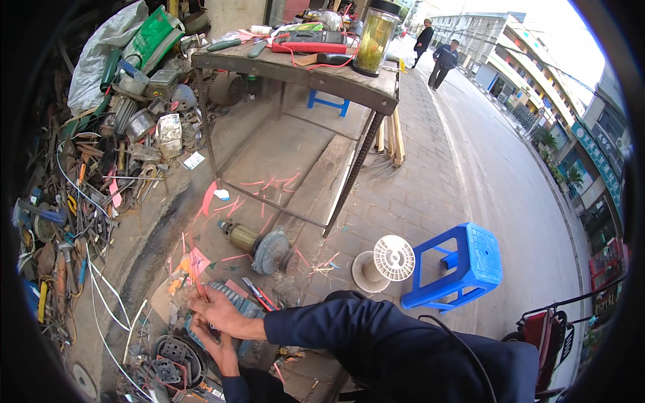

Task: The person sits at a cluttered outdoor workbench and repairs an electrical component by stripping and twisting wires, then uses shears to trim a metal plate. The person handles wires, a motor-like housing, and a metal plate, using shears to cut the plate.

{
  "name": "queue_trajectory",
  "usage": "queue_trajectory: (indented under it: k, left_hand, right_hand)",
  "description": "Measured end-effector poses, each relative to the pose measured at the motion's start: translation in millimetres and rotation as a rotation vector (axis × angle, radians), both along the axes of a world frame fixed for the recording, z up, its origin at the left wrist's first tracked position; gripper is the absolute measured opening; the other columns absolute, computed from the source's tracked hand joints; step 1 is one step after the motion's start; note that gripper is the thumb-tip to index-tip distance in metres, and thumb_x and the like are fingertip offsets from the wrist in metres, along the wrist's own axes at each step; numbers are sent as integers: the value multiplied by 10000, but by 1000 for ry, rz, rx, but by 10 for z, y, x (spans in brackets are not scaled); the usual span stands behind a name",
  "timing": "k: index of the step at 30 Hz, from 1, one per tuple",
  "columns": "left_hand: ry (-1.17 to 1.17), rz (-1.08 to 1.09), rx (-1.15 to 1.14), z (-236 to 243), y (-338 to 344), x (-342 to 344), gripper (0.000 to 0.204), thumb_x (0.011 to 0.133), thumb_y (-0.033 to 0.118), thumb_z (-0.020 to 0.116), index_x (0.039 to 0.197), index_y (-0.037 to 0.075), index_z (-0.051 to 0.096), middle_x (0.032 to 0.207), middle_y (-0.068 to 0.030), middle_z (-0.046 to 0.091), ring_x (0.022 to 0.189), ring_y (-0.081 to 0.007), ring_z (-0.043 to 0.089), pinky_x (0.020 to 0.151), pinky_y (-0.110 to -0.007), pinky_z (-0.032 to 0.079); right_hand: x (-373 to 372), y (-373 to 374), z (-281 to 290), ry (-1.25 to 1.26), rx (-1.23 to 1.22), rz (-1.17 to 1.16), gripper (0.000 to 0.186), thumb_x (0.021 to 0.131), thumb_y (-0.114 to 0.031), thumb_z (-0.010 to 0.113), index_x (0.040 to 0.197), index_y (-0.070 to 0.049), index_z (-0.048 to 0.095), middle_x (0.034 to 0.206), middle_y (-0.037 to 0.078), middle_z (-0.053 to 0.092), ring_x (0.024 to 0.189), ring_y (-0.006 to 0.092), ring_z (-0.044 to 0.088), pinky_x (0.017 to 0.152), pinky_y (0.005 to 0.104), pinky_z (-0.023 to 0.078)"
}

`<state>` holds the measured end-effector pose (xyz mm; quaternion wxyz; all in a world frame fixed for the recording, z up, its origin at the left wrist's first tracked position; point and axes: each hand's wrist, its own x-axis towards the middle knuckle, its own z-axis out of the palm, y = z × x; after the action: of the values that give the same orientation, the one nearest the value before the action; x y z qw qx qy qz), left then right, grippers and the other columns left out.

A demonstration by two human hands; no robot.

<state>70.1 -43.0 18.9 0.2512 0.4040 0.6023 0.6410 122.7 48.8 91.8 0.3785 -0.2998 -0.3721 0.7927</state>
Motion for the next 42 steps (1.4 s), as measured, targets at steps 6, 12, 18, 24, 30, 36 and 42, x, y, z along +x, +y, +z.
queue_trajectory:
  k: [6, 12, 18, 24, 30, 36, 42]
  left_hand:
    - [40, 116, 8, -52, 325, -58, 204, 957, 60, 623, 1142, -10, 575, 1039, -58, 580, 954, -155, 573, 882, -330, 481]
    - [0, 103, 24, -83, 257, -66, 63, 951, 26, 621, 1004, 7, 596, 910, -27, 567, 819, -133, 558, 750, -303, 468]
    - [-40, 111, 46, -86, 352, -58, 84, 945, -8, 619, 867, 23, 617, 782, 3, 555, 684, -112, 543, 619, -277, 455]
    - [-213, 31, 78, -120, 370, -81, 143, 968, -32, 601, 857, 31, 666, 755, -16, 601, 667, -122, 580, 593, -297, 488]
    - [243, 42, 114, 136, 192, 50, 45, 954, 9, 674, 933, 47, 687, 789, -77, 609, 713, -169, 558, 667, -339, 486]
    - [234, -183, 92, 807, -50, 175, 140, 998, 156, 681, 899, 61, 652, 704, -138, 621, 608, -312, 644, 563, -368, 496]
    - [339, -439, 198, 1754, -210, 333, 299, 882, 173, 755, 1124, 37, 647, 880, -149, 687, 845, -337, 696, 767, -475, 520]
  right_hand:
    - [-20, -207, 196, -22, 102, -92, 309, 986, -164, 698, 729, -105, 537, 691, -72, 509, 648, 30, 423, 599, 236, 392]
    - [63, -374, 400, -177, 293, -4, 431, 957, -155, 694, 642, -79, 411, 652, -74, 343, 654, 48, 335, 577, 306, 305]
    - [444, -384, 998, 180, 556, 84, 418, 974, -154, 679, 659, -61, 420, 630, -60, 341, 632, 39, 348, 552, 305, 306]
    - [1372, -154, 1977, 568, 545, -171, 381, 1039, -219, 534, 688, -110, 434, 625, -20, 457, 580, 97, 412, 571, 338, 371]
    - [1107, 797, 1266, 217, 178, -177, 410, 1078, -265, 508, 695, -164, 405, 602, -47, 321, 514, 101, 292, 511, 306, 279]
    - [726, 712, -230, -691, 486, 388, 87, 991, -117, 608, 1001, -53, 665, 722, -35, 540, 625, 76, 482, 558, 240, 394]
    - [579, 51, -126, -488, 1136, 673, 460, 934, -58, 658, 1386, -82, 570, 1120, 89, 574, 943, 195, 551, 795, 342, 490]
